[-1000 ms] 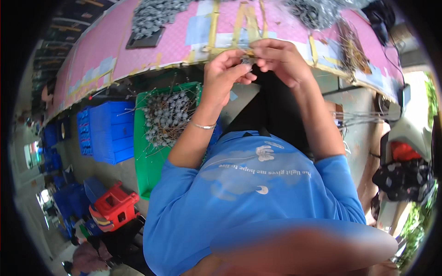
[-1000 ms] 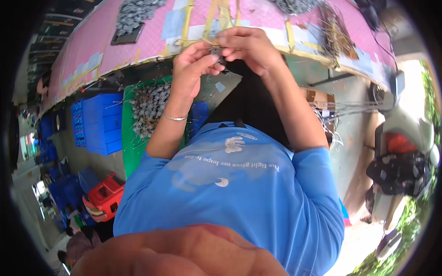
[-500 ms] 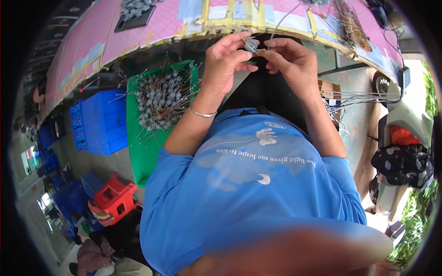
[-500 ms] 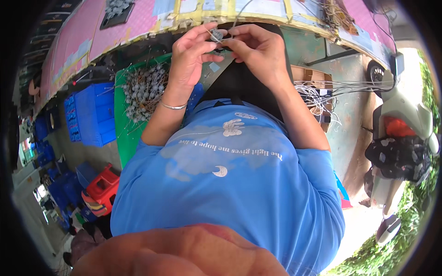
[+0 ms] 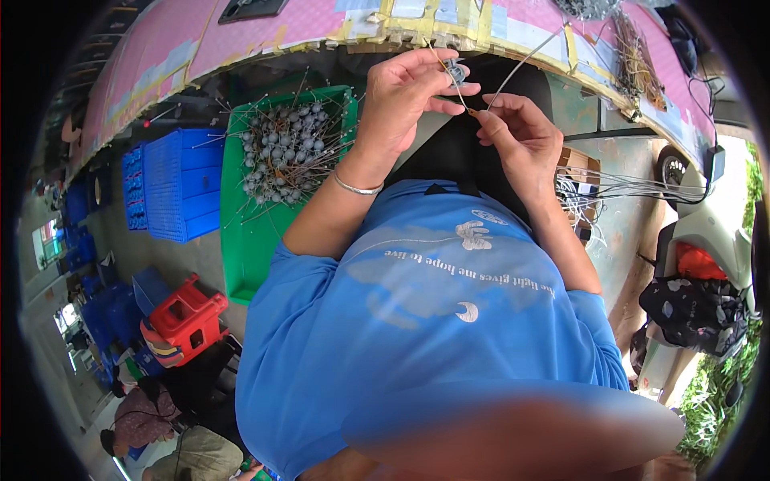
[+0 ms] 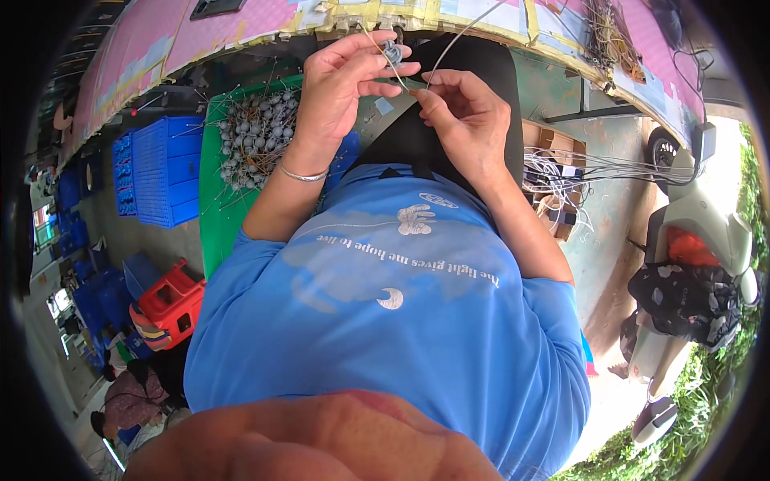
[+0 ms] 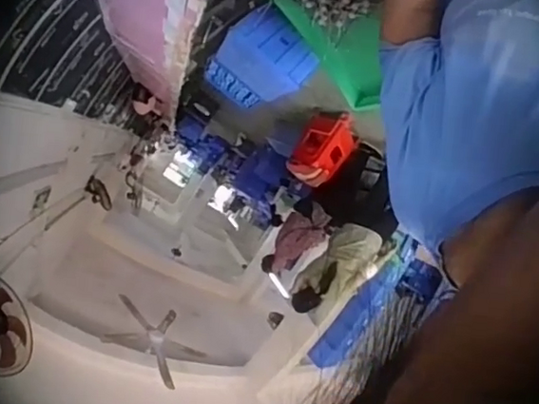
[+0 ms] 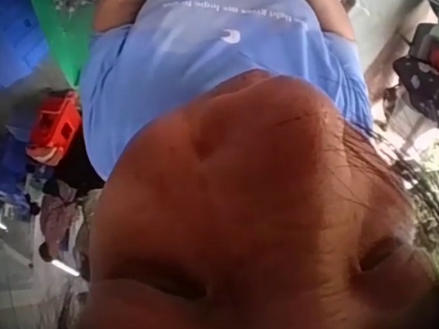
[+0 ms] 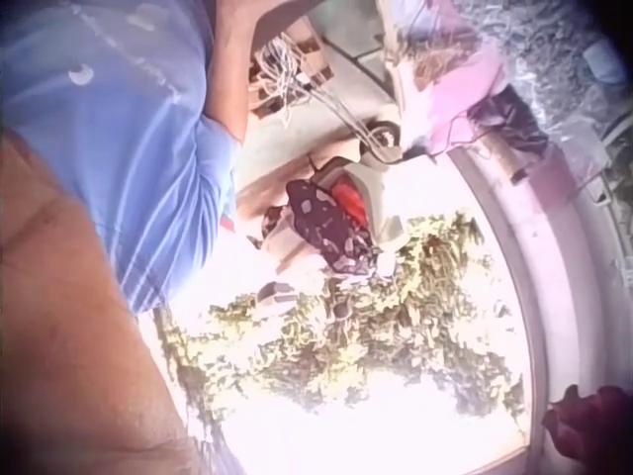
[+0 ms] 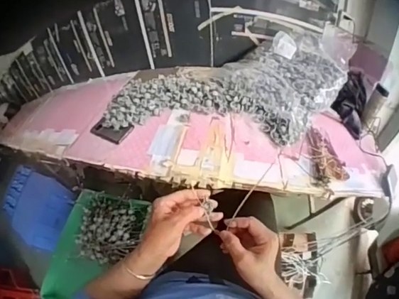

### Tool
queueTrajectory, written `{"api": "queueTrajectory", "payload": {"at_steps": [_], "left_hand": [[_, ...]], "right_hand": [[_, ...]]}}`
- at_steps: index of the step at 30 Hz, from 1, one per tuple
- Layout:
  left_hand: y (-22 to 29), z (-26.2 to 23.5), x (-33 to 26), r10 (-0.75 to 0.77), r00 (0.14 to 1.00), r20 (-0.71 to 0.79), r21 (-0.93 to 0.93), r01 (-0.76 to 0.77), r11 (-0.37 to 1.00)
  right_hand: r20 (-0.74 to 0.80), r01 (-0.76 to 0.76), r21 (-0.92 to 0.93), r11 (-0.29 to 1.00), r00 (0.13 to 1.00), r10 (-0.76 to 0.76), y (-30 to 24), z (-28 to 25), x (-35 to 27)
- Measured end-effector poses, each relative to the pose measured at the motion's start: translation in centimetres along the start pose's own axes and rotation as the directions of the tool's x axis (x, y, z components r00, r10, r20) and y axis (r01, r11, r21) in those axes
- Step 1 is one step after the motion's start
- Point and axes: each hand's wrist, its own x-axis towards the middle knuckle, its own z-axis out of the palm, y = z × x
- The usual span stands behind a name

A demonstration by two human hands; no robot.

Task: Threading wire through a plastic base and a star-shaped ornament to assemble decorative components.

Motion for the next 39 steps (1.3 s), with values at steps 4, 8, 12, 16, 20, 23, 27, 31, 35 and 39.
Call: {"api": "queueTrajectory", "payload": {"at_steps": [4,8,12,16,20,23,27,31,35,39], "left_hand": [[0.0,0.1,-0.1,-0.007,1.000,-0.007,0.038,0.007,0.999],[0.2,0.1,-0.3,-0.031,1.000,-0.003,0.010,0.031,0.999],[0.3,0.4,-0.4,-0.053,0.998,0.018,-0.067,0.054,0.996],[0.7,1.5,-1.0,-0.103,0.983,0.153,-0.025,0.108,0.994],[0.5,2.4,-1.2,-0.112,0.965,0.237,0.000,0.115,0.993],[0.3,2.7,-0.9,-0.150,0.971,0.186,-0.010,0.155,0.988],[0.0,2.4,-0.2,-0.203,0.966,0.159,-0.105,0.221,0.970],[-0.6,2.9,0.1,-0.189,0.973,0.129,-0.145,0.207,0.968],[-1.4,3.5,-0.2,-0.033,0.999,0.029,-0.067,0.034,0.997],[-1.8,2.8,0.1,0.037,0.994,0.101,-0.069,-0.030,0.997]], "right_hand": [[-0.011,0.047,0.006,0.999,0.999,-0.047,0.1,0.0,-0.2],[0.013,0.186,-0.108,0.977,0.982,-0.186,1.1,0.0,-0.5],[0.298,0.574,-0.419,0.703,0.819,-0.491,2.0,-1.0,1.3],[0.152,-0.003,0.242,0.970,0.988,-0.035,1.1,-1.7,3.7],[0.329,-0.060,0.409,0.911,0.940,-0.086,0.5,-1.7,4.1],[0.321,-0.050,0.480,0.876,0.939,-0.122,0.9,-2.1,4.4],[0.201,-0.044,0.554,0.831,0.976,-0.083,1.5,-2.2,4.6],[0.164,-0.150,0.560,0.815,0.984,0.068,1.3,-1.8,4.7],[0.192,-0.255,0.583,0.771,0.966,0.174,0.8,-1.2,4.9],[0.211,-0.342,0.559,0.756,0.940,0.269,1.1,-1.5,5.5]]}}
